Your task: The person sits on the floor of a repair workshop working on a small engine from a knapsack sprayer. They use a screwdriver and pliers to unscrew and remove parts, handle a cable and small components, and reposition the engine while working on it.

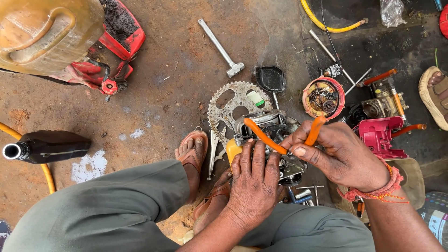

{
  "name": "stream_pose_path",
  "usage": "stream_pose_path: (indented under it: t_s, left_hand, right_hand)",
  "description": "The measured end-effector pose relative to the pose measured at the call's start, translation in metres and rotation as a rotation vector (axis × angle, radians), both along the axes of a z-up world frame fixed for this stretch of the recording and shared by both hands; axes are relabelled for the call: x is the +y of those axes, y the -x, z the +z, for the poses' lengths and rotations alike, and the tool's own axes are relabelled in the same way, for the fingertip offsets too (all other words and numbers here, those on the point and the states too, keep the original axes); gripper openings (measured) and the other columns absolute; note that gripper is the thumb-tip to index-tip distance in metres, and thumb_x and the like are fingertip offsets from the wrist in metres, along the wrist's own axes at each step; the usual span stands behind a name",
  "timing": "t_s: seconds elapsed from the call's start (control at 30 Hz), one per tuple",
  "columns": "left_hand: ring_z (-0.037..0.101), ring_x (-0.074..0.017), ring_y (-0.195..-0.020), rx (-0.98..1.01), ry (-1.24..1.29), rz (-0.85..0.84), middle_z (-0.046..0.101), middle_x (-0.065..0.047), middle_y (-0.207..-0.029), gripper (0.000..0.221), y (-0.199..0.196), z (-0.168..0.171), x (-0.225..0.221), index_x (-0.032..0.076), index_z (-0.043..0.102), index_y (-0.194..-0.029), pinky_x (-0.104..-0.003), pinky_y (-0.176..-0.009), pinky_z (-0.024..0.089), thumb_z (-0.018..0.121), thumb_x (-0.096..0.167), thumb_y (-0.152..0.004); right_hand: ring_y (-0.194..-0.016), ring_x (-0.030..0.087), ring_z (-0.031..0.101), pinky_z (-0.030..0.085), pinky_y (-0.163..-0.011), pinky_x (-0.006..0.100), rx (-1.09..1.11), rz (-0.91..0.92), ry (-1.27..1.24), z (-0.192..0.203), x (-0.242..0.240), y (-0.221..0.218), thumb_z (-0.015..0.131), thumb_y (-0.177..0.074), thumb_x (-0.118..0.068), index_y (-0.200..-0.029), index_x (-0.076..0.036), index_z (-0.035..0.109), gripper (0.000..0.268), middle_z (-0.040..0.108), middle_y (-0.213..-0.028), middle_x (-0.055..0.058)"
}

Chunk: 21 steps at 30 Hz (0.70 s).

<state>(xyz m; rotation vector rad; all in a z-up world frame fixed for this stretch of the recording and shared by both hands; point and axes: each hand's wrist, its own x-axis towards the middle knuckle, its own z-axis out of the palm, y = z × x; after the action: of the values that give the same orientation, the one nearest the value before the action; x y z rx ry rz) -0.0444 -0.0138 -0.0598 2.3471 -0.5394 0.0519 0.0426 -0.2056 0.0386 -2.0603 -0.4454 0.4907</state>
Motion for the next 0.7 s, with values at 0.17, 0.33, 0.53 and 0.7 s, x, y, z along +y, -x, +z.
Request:
stream_pose_path:
  t_s: [0.17,0.33,0.53,0.7]
  left_hand:
    - [0.033,-0.0514,-0.140,0.006,0.028,-0.021,0.033,-0.032,-0.149,0.078,-0.002,0.004,0.001,-0.003,0.045,-0.141,-0.066,-0.108,0.028,0.078,0.026,-0.077]
    - [0.034,-0.0515,-0.140,0.008,-0.006,-0.015,0.034,-0.033,-0.151,0.076,-0.002,0.003,0.000,-0.004,0.046,-0.140,-0.065,-0.108,0.028,0.078,0.025,-0.077]
    - [0.035,-0.0515,-0.141,-0.019,0.007,-0.012,0.034,-0.033,-0.152,0.075,0.000,0.003,0.001,-0.003,0.046,-0.141,-0.065,-0.110,0.028,0.076,0.025,-0.078]
    - [0.035,-0.0512,-0.141,-0.042,-0.031,-0.015,0.034,-0.032,-0.153,0.073,0.001,0.002,0.001,-0.002,0.046,-0.142,-0.064,-0.110,0.029,0.074,0.024,-0.080]
  right_hand:
    - [-0.086,0.018,0.078,0.062,-0.076,0.032,-0.047,-0.013,0.037,-0.001,0.001,0.003,0.066,-0.096,-0.022,-0.095,-0.002,0.068,0.020,0.078,-0.095,0.007]
    - [-0.099,0.020,0.077,0.062,-0.083,0.034,-0.081,-0.167,-0.023,-0.007,-0.002,0.014,0.064,-0.099,-0.019,-0.095,-0.001,0.065,0.018,0.077,-0.096,0.009]
    - [-0.078,0.015,0.070,0.058,-0.069,0.033,0.052,-0.276,-0.003,-0.016,-0.009,0.016,0.065,-0.098,-0.020,-0.093,0.000,0.066,0.020,0.079,-0.096,0.010]
    - [-0.078,0.012,0.069,0.060,-0.066,0.031,0.164,-0.364,-0.054,-0.019,-0.011,0.017,0.064,-0.096,-0.021,-0.094,-0.002,0.067,0.020,0.078,-0.100,0.010]
